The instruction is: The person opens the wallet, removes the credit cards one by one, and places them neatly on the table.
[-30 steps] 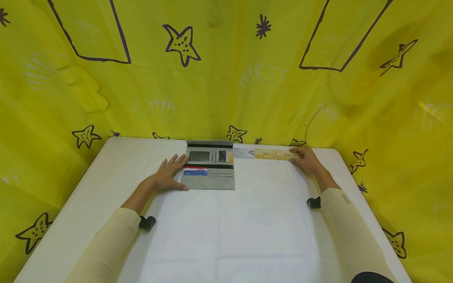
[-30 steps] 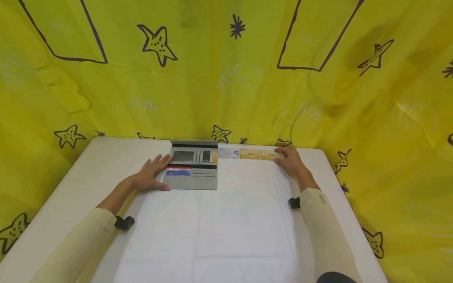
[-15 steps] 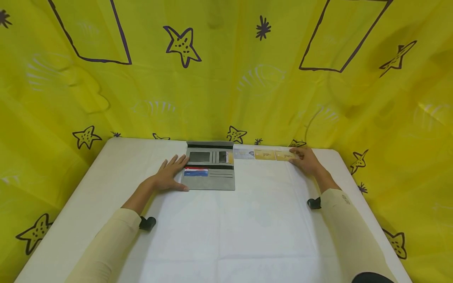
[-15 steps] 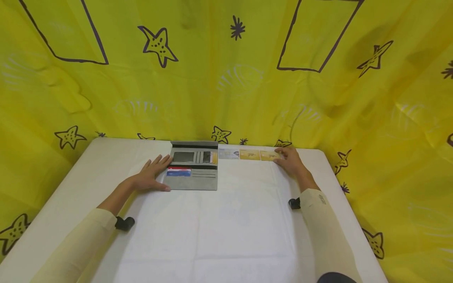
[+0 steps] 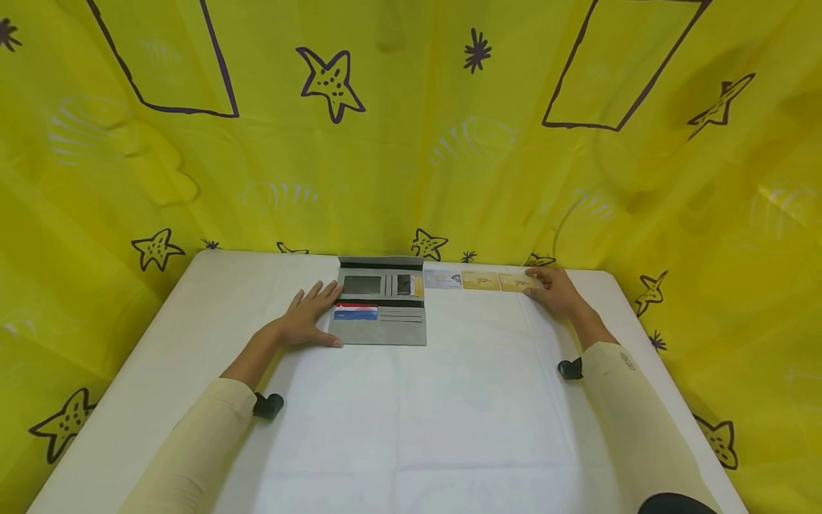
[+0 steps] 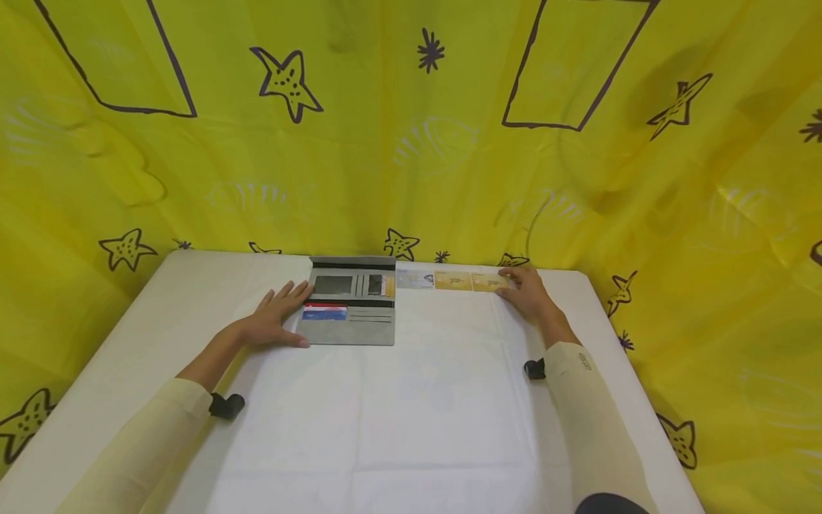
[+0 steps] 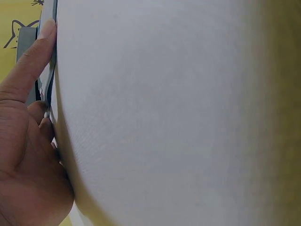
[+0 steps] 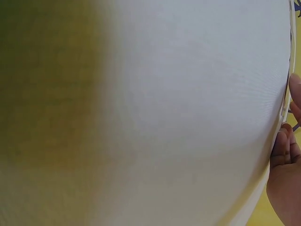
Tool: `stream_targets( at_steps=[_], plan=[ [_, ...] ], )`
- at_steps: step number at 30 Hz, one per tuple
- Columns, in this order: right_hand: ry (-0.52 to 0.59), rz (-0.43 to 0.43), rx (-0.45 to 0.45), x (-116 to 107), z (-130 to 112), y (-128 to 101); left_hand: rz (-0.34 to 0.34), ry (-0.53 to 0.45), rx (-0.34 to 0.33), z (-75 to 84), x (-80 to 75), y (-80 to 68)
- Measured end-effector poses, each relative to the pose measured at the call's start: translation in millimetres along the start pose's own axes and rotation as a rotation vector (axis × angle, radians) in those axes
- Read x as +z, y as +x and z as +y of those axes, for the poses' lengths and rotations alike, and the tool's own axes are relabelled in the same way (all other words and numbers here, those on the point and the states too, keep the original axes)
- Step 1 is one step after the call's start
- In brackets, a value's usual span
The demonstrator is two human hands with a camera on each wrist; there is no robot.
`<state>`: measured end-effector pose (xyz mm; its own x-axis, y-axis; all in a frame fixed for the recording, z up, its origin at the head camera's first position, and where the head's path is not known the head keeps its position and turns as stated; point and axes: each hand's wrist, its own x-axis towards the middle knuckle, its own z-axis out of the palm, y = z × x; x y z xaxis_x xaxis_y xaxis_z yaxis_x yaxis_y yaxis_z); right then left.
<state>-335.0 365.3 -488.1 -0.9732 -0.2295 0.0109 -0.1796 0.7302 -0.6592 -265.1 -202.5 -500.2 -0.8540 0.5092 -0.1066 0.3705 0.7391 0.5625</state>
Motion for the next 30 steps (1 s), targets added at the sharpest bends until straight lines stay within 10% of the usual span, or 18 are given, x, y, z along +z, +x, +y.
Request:
stream_targets(
  at_steps=[30],
  plan=[
    [0.024,0.235,-0.038,21.1,-22.4,2.2,0.01,0.01,0.024,-6.6,3.8,1.3]
  ],
)
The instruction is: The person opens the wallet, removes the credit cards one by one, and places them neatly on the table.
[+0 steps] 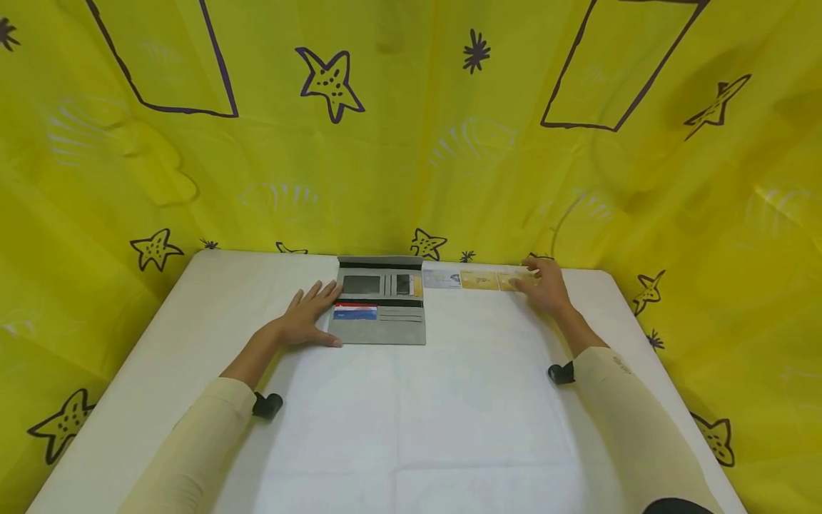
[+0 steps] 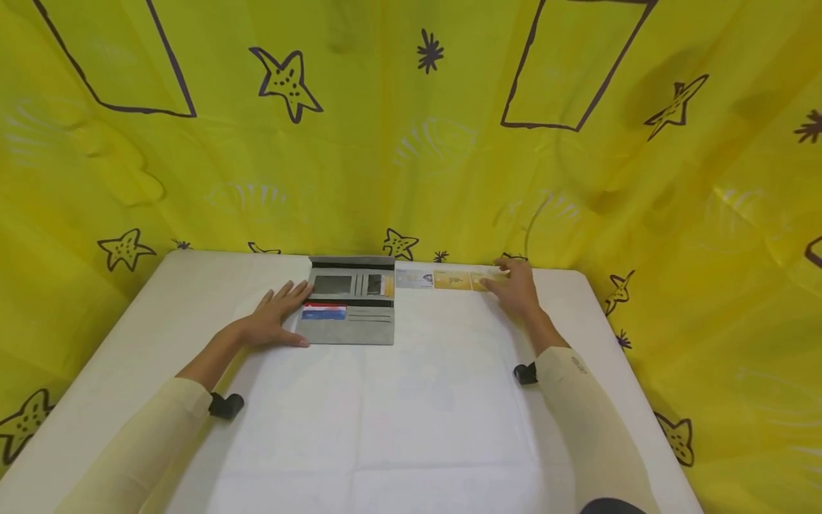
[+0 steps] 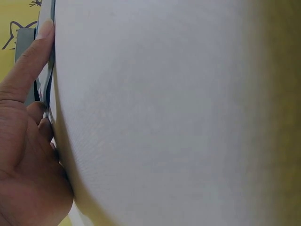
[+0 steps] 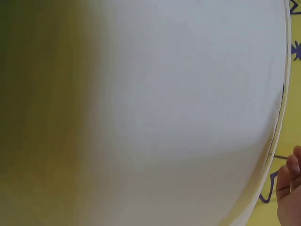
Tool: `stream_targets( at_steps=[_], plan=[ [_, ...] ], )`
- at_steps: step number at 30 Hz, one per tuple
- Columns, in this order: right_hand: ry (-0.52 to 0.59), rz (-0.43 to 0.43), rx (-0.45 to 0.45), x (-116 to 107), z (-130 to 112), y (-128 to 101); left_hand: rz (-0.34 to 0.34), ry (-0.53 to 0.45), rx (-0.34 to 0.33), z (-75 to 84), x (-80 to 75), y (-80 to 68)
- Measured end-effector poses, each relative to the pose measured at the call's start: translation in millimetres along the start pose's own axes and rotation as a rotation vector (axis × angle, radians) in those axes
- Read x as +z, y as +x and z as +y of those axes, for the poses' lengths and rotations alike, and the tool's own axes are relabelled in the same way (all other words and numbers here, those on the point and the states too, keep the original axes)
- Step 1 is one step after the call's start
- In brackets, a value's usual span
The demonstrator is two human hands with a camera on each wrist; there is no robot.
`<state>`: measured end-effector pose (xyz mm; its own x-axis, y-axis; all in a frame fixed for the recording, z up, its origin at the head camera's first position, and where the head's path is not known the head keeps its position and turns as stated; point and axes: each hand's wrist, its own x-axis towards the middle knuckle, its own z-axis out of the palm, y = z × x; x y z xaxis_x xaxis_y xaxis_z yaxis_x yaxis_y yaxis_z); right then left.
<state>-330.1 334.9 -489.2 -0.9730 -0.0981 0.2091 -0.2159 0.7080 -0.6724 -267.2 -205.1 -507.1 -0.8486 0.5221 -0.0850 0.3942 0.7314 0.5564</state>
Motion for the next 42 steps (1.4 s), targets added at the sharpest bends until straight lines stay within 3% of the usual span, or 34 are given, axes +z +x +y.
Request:
stream_targets(
  at_steps=[21,36,42],
  plan=[
    [-0.001,-0.036,-0.002,41.7,-44.0,-3.5,0.008,-0.009,0.003,9.0,-3.0,-4.3],
    [0.034,-0.055,-0.024,62.5,-68.5,-9.8,-0.007,0.011,-0.033,12.5,-5.2,-3.6],
    [0.022,-0.065,-0.027,69.1,-80.1,-12.6,0.006,-0.008,0.003,11.1,-3.8,-3.6]
  ],
)
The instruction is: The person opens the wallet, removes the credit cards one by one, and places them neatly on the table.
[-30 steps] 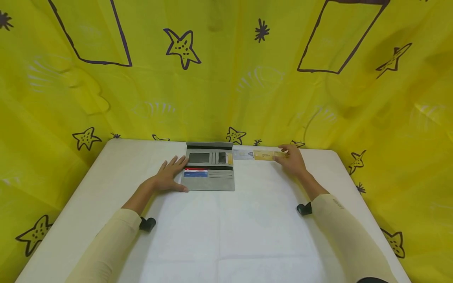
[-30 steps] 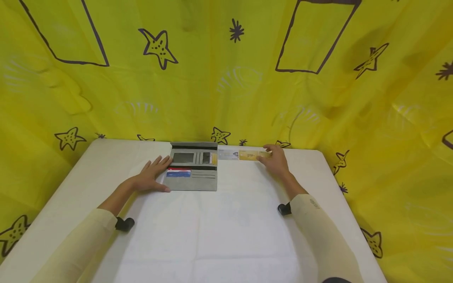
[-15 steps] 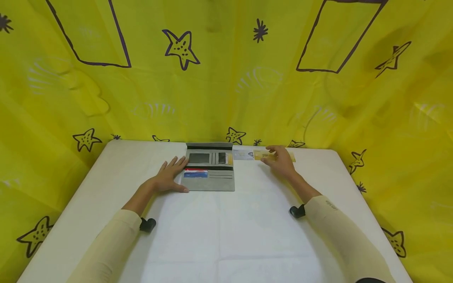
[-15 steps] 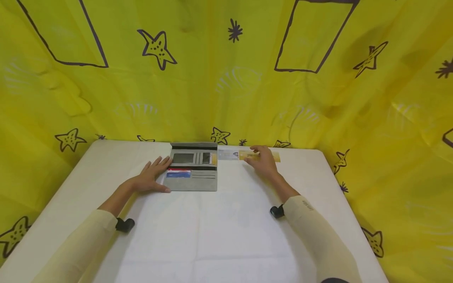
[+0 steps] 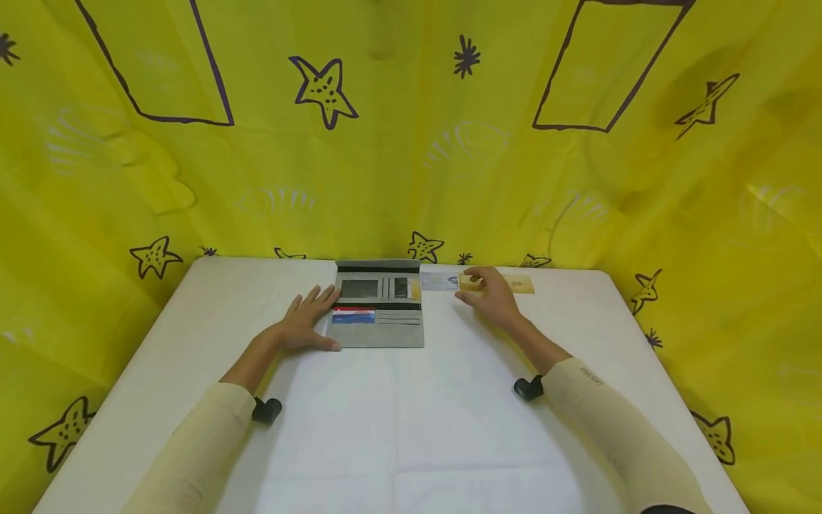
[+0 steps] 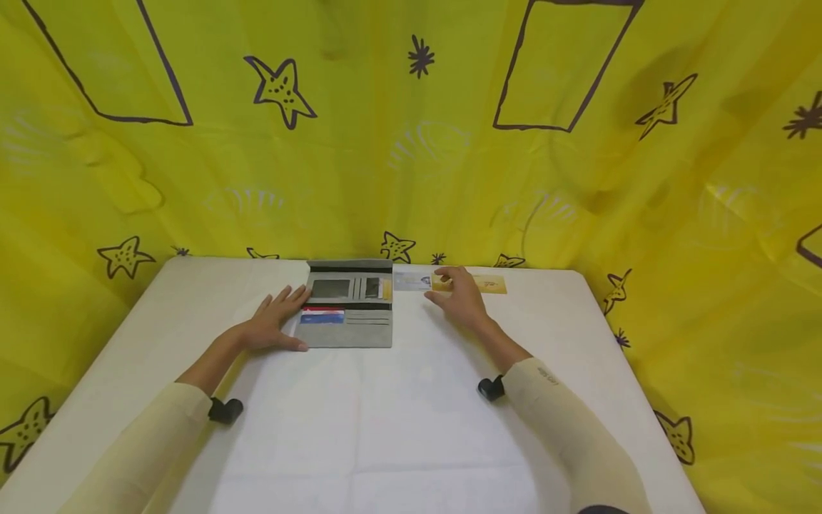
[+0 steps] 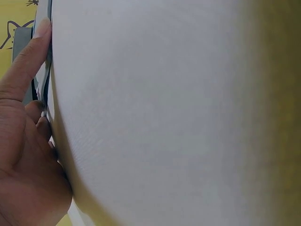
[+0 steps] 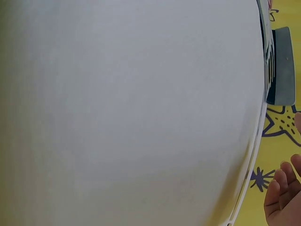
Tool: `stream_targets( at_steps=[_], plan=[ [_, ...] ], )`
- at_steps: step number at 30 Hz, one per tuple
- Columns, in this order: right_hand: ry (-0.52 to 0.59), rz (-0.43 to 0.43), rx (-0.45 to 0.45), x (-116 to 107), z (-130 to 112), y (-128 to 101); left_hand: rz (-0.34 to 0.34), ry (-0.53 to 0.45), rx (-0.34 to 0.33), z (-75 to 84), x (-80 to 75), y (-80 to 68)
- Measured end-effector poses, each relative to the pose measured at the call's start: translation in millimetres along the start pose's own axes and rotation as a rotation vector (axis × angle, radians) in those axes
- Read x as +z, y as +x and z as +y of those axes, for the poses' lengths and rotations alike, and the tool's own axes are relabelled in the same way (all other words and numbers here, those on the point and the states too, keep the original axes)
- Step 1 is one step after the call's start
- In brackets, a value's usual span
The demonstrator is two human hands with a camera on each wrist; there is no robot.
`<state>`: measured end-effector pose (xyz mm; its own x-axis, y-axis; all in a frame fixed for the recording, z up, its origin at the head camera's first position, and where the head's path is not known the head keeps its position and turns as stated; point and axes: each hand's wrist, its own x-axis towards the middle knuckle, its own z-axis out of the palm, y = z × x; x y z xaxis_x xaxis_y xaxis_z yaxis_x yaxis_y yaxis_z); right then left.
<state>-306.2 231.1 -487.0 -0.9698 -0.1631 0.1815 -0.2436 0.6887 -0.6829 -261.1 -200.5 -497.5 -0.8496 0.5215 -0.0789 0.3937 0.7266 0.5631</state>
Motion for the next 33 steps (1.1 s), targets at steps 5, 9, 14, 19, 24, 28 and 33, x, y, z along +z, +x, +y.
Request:
stream_targets(
  at_steps=[5,9,14,19,24,28,33],
  plan=[
    [0.015,-0.007,-0.004,5.3,-10.0,0.0,-0.005,0.011,-0.015,-2.0,0.9,1.0],
    [0.014,-0.016,-0.032,10.5,-16.5,-0.3,-0.002,0.015,-0.021,0.2,-0.9,1.3],
    [0.026,-0.033,-0.058,18.1,-26.0,-3.0,-0.005,0.019,-0.027,0.4,-0.8,1.6],
    [0.03,-0.047,-0.101,27.7,-35.2,-4.3,-0.008,0.014,-0.031,2.0,-0.5,1.0],
    [0.042,-0.062,-0.125,38.2,-44.5,-5.4,0.001,0.002,-0.02,0.6,0.6,0.5],
    [0.063,-0.068,-0.149,45.1,-52.4,-7.7,0.007,-0.006,-0.001,0.2,1.5,-0.5],
    [0.096,-0.077,-0.192,52.9,-61.6,-8.3,0.011,0.005,-0.008,0.7,0.5,-1.4]
  ],
)
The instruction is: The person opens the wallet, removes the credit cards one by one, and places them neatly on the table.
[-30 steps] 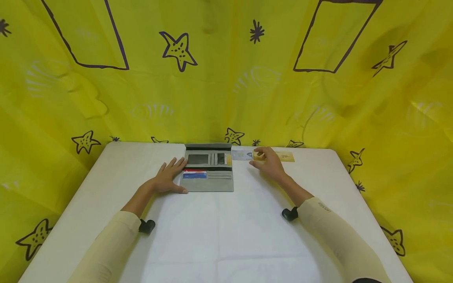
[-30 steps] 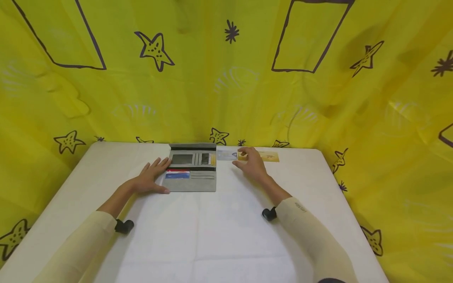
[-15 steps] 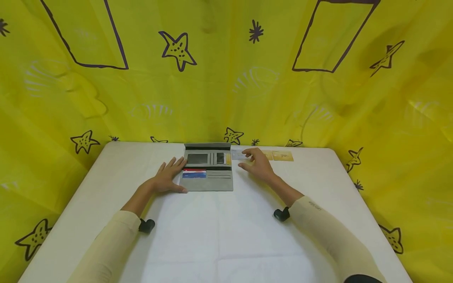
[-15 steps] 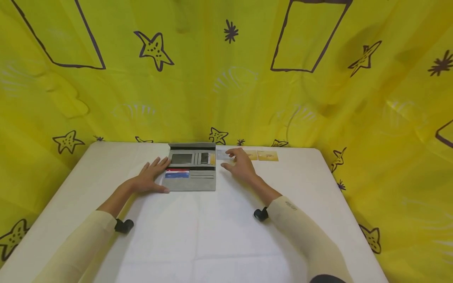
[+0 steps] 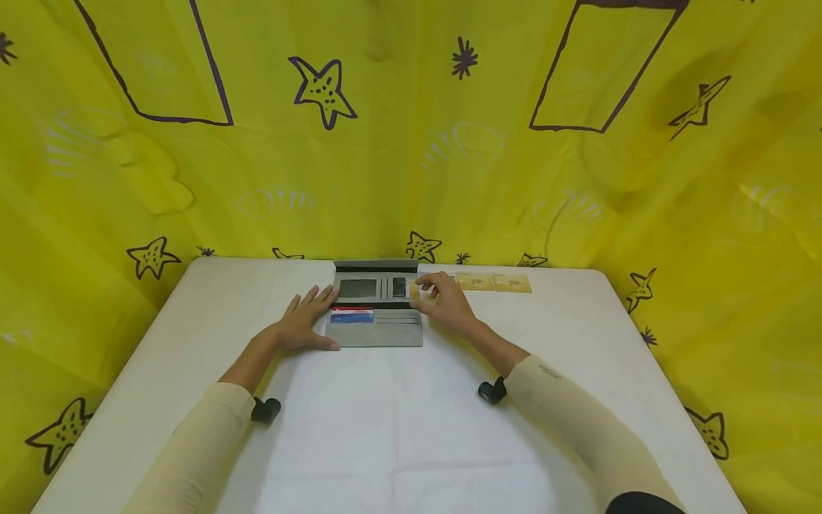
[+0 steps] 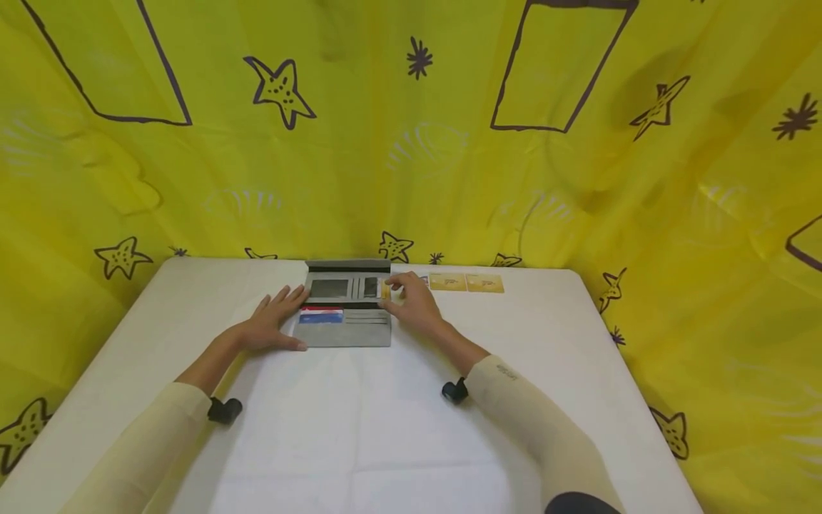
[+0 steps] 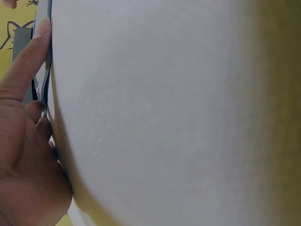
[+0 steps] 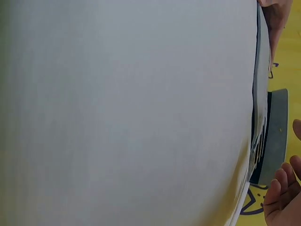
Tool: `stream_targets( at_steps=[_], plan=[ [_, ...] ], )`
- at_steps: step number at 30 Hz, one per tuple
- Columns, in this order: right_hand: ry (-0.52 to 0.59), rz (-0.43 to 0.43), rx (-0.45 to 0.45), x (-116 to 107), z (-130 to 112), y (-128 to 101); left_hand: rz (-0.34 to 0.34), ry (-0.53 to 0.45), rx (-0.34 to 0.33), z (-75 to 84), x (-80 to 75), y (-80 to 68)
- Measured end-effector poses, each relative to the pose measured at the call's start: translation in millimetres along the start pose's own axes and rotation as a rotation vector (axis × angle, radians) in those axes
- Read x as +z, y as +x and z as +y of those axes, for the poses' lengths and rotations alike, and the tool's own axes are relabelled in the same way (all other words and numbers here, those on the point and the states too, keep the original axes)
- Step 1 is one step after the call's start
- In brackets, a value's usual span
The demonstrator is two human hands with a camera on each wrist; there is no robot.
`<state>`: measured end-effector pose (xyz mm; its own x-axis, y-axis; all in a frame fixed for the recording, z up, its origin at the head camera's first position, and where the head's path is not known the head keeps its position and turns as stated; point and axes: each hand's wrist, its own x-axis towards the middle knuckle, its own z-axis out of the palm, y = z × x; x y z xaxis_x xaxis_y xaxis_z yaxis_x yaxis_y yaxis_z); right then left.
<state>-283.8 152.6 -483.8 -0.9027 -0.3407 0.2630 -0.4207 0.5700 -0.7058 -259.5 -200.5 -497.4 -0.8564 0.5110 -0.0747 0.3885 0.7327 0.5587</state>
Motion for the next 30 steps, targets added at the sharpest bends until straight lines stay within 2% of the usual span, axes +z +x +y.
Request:
stream_targets(
  at_steps=[10,17,30],
  plan=[
    [0.053,-0.039,-0.005,17.2,-9.7,4.9,-0.018,0.017,-0.02,-1.5,-1.1,3.0],
    [0.062,-0.105,-0.008,31.2,-21.8,7.6,-0.023,0.005,-0.014,-2.8,-0.1,3.1],
    [0.011,-0.196,-0.039,57.4,-36.6,20.4,-0.036,0.001,-0.036,1.2,-1.9,3.6]
  ],
)
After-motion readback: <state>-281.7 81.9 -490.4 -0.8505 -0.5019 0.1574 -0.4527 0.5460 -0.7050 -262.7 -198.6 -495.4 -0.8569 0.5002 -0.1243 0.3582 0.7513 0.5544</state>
